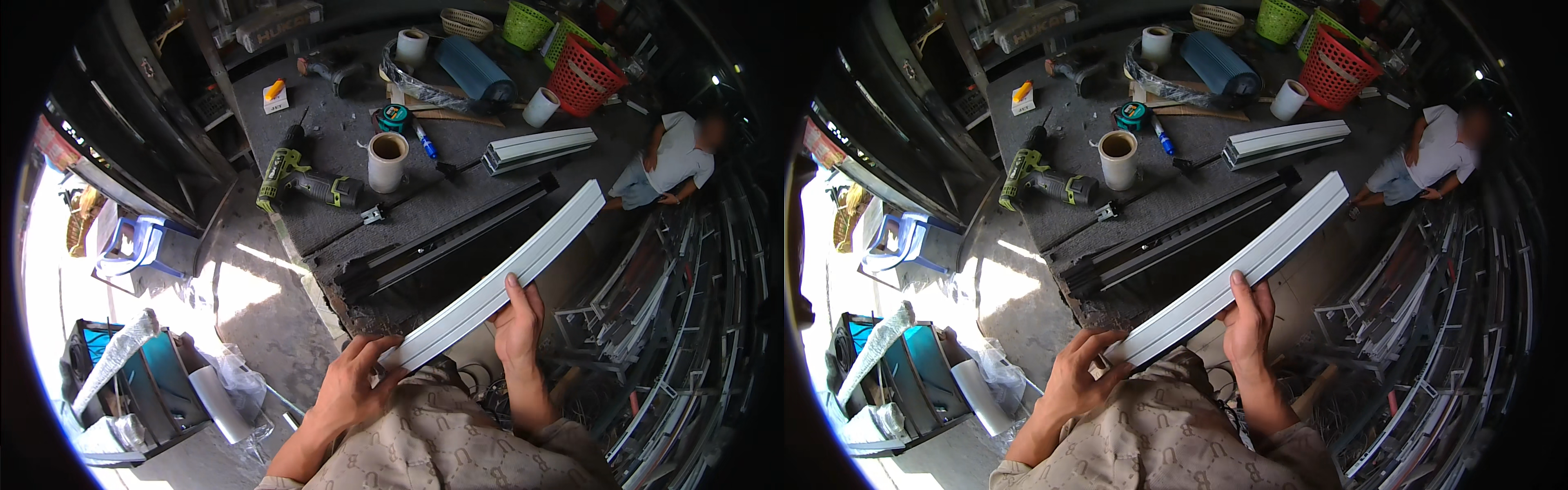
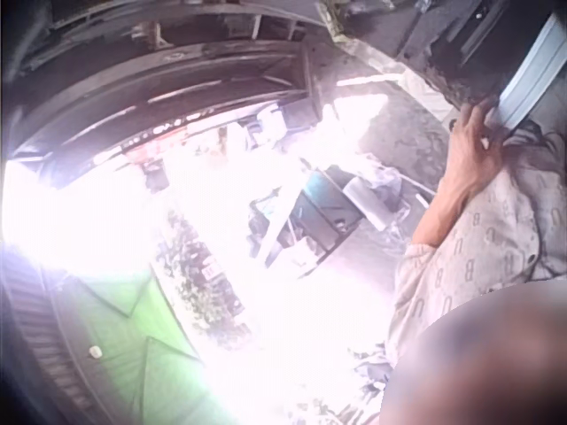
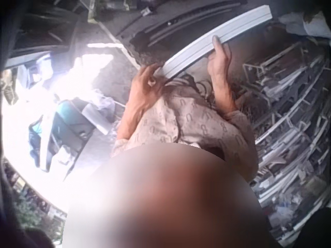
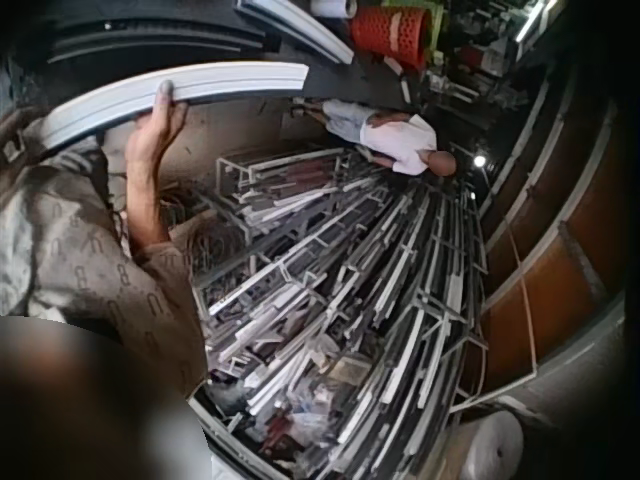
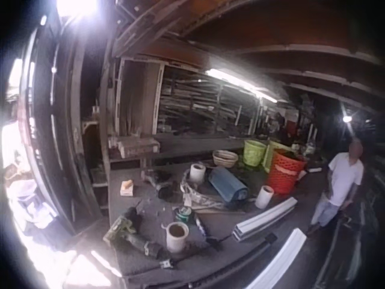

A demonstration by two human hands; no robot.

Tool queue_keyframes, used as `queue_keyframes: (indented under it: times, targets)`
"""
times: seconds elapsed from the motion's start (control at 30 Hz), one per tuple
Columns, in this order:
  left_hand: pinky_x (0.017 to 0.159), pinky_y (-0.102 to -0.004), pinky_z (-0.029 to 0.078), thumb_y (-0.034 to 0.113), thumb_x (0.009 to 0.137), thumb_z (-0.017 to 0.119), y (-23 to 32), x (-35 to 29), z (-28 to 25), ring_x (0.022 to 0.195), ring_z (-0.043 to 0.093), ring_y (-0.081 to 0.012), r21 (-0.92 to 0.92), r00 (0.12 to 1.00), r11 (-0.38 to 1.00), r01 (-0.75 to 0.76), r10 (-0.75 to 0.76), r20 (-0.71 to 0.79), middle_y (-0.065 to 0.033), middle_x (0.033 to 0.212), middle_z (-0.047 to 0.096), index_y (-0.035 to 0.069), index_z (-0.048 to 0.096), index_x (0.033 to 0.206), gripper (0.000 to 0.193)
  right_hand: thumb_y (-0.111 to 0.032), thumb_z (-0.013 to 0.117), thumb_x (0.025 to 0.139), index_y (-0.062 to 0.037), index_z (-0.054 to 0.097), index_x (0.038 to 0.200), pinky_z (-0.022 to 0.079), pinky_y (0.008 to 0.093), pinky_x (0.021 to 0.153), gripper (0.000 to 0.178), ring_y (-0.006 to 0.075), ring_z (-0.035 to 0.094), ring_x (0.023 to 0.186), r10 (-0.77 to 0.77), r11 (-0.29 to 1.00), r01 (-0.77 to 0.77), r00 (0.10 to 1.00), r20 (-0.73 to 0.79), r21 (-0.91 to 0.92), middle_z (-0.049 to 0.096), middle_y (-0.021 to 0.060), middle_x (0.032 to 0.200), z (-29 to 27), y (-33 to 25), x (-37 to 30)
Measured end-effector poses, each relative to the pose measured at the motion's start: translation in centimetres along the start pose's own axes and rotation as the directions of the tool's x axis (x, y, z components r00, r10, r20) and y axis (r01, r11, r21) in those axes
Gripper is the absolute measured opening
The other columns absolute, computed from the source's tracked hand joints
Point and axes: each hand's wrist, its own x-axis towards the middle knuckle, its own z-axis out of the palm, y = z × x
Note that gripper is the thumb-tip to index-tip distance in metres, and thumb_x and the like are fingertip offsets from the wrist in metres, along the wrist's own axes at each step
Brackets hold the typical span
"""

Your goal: The person retrieves aluminum profiles from a rack, places them on a workbench, and uses a cordless drill to fasten screws into the profiles. The person also handles small hardware components and aligns the profiles for assembly.

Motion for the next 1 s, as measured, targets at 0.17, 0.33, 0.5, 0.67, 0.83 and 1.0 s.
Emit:
queue_keyframes:
  times: [0.17, 0.33, 0.5, 0.67, 0.83, 1.0]
  targets:
    - [0.079, -0.0322, 0.061, 0.001, 0.087, 0.082, -2.4, -1.3, 1.3, 0.098, 0.074, -0.0260, -0.179, 0.939, 0.983, 0.049, -0.107, -0.328, -0.0151, 0.124, 0.071, 0.004, 0.073, 0.122, 0.036, -0.032, 0.066, 0.105, 0.0020, 0.058, 0.125, 0.067, 0.0373, 0.066, 0.040, 0.0260, 0.076, 0.079, 0.253, 0.946, -0.219, 0.960, 0.123, -0.240, 0.072, 0.0169, 0.108, -2.1, 1.2, -0.2]
    - [0.087, -0.0370, 0.059, 0.003, 0.083, 0.085, -3.4, -2.2, 2.5, 0.110, 0.071, -0.0296, -0.028, 0.892, 0.994, 0.102, -0.104, -0.439, -0.0150, 0.128, 0.072, 0.004, 0.074, 0.121, 0.040, -0.042, 0.068, 0.105, 0.0040, 0.070, 0.100, 0.052, 0.0260, 0.048, 0.046, 0.0164, 0.069, 0.054, 0.308, 0.650, -0.079, 0.936, 0.167, -0.756, 0.072, 0.0130, 0.074, -3.9, 0.3, 1.6]
    - [0.096, -0.0404, 0.057, 0.011, 0.077, 0.092, -3.5, -2.3, 2.4, 0.122, 0.067, -0.0323, -0.090, 0.877, 0.986, 0.142, -0.168, -0.450, -0.0135, 0.134, 0.070, 0.007, 0.071, 0.132, 0.059, -0.027, 0.076, 0.099, 0.0008, 0.071, 0.098, 0.054, 0.0360, 0.060, 0.029, 0.0219, 0.072, 0.063, -0.121, 0.411, 0.364, 0.931, 0.346, -0.836, 0.073, 0.0121, 0.078, -3.6, -1.5, 2.6]
    - [0.092, -0.0373, 0.057, 0.009, 0.072, 0.095, -3.8, -2.1, 2.4, 0.113, 0.069, -0.0302, 0.021, 0.896, 0.989, 0.145, -0.122, -0.427, -0.0143, 0.126, 0.072, 0.006, 0.069, 0.134, 0.068, -0.006, 0.079, 0.091, -0.0014, 0.071, 0.100, 0.057, 0.0374, 0.077, 0.013, 0.0287, 0.073, 0.089, -0.403, 0.340, 0.703, 0.710, 0.578, -0.625, 0.072, 0.0132, 0.099, -0.7, -2.3, 3.5]
    - [0.099, -0.0426, 0.056, 0.011, 0.072, 0.095, -3.5, -2.4, 2.1, 0.114, 0.069, -0.0349, 0.007, 0.910, 0.981, 0.194, -0.177, -0.375, -0.0154, 0.125, 0.071, 0.009, 0.070, 0.133, 0.066, 0.000, 0.078, 0.088, -0.0011, 0.072, 0.102, 0.058, 0.0403, 0.084, 0.015, 0.0322, 0.072, 0.096, -0.488, 0.322, 0.792, 0.608, 0.626, -0.518, 0.072, 0.0138, 0.104, 1.9, -3.4, 4.9]
    - [0.098, -0.0433, 0.055, 0.014, 0.071, 0.096, -3.3, -2.4, 2.1, 0.111, 0.069, -0.0349, -0.011, 0.918, 0.980, 0.199, -0.190, -0.348, -0.0146, 0.118, 0.072, 0.010, 0.072, 0.131, 0.065, -0.002, 0.078, 0.089, -0.0018, 0.072, 0.103, 0.056, 0.0413, 0.086, 0.015, 0.0323, 0.071, 0.096, -0.541, 0.285, 0.838, 0.541, 0.644, -0.465, 0.073, 0.0129, 0.105, 4.4, -4.6, 6.5]
